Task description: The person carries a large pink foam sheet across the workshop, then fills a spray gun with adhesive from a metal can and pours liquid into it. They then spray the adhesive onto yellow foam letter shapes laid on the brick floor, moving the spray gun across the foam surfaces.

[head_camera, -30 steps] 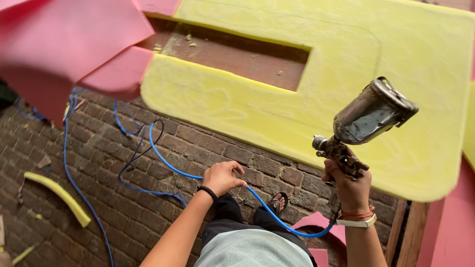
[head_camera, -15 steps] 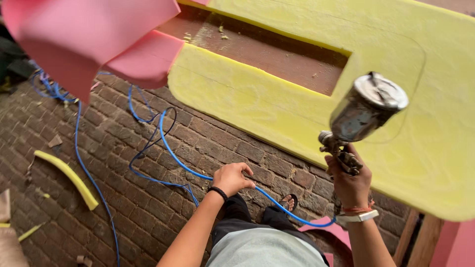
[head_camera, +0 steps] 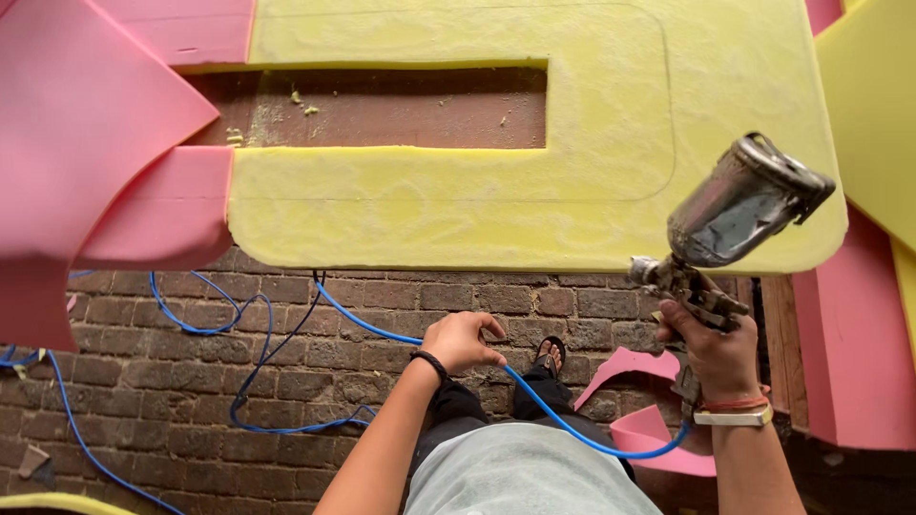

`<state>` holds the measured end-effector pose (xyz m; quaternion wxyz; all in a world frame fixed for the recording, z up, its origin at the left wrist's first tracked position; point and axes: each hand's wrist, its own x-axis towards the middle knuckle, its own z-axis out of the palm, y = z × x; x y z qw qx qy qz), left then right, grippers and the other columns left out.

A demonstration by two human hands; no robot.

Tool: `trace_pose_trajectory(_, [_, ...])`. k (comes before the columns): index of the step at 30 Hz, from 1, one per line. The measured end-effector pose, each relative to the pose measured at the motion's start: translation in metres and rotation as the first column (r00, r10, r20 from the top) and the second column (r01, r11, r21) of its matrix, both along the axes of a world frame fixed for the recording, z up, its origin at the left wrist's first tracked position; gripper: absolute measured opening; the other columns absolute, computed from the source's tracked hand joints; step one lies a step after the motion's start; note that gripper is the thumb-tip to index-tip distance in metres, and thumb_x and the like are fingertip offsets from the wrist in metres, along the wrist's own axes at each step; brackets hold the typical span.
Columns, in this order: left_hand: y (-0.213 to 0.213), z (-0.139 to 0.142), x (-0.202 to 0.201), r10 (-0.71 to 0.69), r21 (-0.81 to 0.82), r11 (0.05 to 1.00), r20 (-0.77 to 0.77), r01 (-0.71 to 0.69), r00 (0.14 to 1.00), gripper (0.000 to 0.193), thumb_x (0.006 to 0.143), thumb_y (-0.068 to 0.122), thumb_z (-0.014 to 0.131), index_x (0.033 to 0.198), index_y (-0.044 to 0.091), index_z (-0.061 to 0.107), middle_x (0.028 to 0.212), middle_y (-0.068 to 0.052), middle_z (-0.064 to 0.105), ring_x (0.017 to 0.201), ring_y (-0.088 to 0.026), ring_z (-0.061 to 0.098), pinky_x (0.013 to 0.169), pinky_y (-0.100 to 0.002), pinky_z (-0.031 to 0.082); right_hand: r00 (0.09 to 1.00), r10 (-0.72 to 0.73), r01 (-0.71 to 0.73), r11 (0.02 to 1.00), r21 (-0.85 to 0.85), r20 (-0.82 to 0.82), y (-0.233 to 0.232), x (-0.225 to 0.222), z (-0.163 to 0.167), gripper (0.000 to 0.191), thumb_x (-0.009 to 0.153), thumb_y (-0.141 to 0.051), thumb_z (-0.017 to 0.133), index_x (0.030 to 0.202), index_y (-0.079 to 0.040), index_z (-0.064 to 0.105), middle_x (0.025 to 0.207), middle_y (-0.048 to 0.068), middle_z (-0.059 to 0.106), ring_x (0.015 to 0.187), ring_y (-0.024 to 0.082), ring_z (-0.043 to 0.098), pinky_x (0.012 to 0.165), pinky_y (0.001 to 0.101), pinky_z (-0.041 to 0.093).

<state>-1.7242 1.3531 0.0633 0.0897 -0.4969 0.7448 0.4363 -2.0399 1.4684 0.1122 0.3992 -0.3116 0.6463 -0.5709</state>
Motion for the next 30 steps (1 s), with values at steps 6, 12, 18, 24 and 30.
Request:
trace_pose_trajectory(6, [-0.006, 0.001, -0.004, -0.01, 0.047, 0.999, -0.001, 0.01, 1.0, 0.053, 0.061, 0.046, 0.092, 0.109, 0.028, 0.079, 0.09, 0.001, 0.074, 0.089, -0.018, 0.072, 0.078, -0.036, 0.056, 0.979, -0.102, 0.101, 0.995, -0.015, -0.175, 0.016, -0.004, 0.011, 0.034, 0.095, -0.008, 0.077, 0.127, 0.001, 0.071, 0.092, 0.007, 0.074, 0.07, 0.014, 0.067, 0.062, 0.0285, 0.055])
trace_pose_trajectory(12, [0.006, 0.004, -0.019, -0.014, 0.092, 0.996, -0.051, 0.018, 0.999, 0.052, 0.061, 0.045, 0.09, 0.109, 0.027, 0.078, 0.093, 0.0, 0.076, 0.091, -0.017, 0.073, 0.081, -0.035, 0.056, 0.936, -0.054, 0.155, 0.951, 0.268, -0.347, 0.028, -0.016, 0.007, 0.029, 0.095, -0.011, 0.077, 0.121, 0.001, 0.073, 0.084, 0.011, 0.074, 0.068, 0.017, 0.067, 0.061, 0.0314, 0.055])
trace_pose_trajectory(18, [-0.004, 0.005, 0.006, 0.059, 0.031, 0.998, -0.055, -0.057, 0.997, 0.057, 0.058, 0.043, 0.095, 0.109, 0.026, 0.078, 0.101, 0.0, 0.076, 0.096, -0.019, 0.071, 0.083, -0.035, 0.055, 0.994, 0.105, -0.106, 0.994, 0.035, 0.02, -0.006, 0.014, 0.009, 0.052, 0.085, -0.007, 0.075, 0.136, -0.006, 0.065, 0.082, -0.001, 0.069, 0.065, 0.007, 0.063, 0.058, 0.0246, 0.054])
trace_pose_trajectory(24, [-0.018, 0.016, 0.04, 0.178, 0.024, 0.983, 0.065, -0.179, 0.982, 0.055, 0.06, 0.045, 0.091, 0.11, 0.027, 0.077, 0.088, 0.003, 0.078, 0.092, -0.016, 0.072, 0.078, -0.037, 0.055, 0.951, 0.308, -0.308, 0.951, 0.04, -0.005, -0.079, 0.038, 0.019, 0.041, 0.093, -0.004, 0.073, 0.133, 0.002, 0.067, 0.078, 0.005, 0.066, 0.063, 0.01, 0.061, 0.055, 0.026, 0.05])
trace_pose_trajectory(30, [-0.014, 0.028, 0.121, 0.446, -0.02, 0.895, 0.085, -0.446, 0.891, 0.053, 0.063, 0.042, 0.092, 0.111, 0.025, 0.076, 0.082, 0.001, 0.075, 0.084, -0.017, 0.073, 0.076, -0.036, 0.055, 0.933, 0.355, -0.36, 0.922, -0.139, -0.058, -0.148, 0.106, 0.017, 0.048, 0.093, 0.001, 0.07, 0.14, -0.001, 0.062, 0.089, 0.0, 0.068, 0.067, 0.007, 0.059, 0.059, 0.023, 0.049])
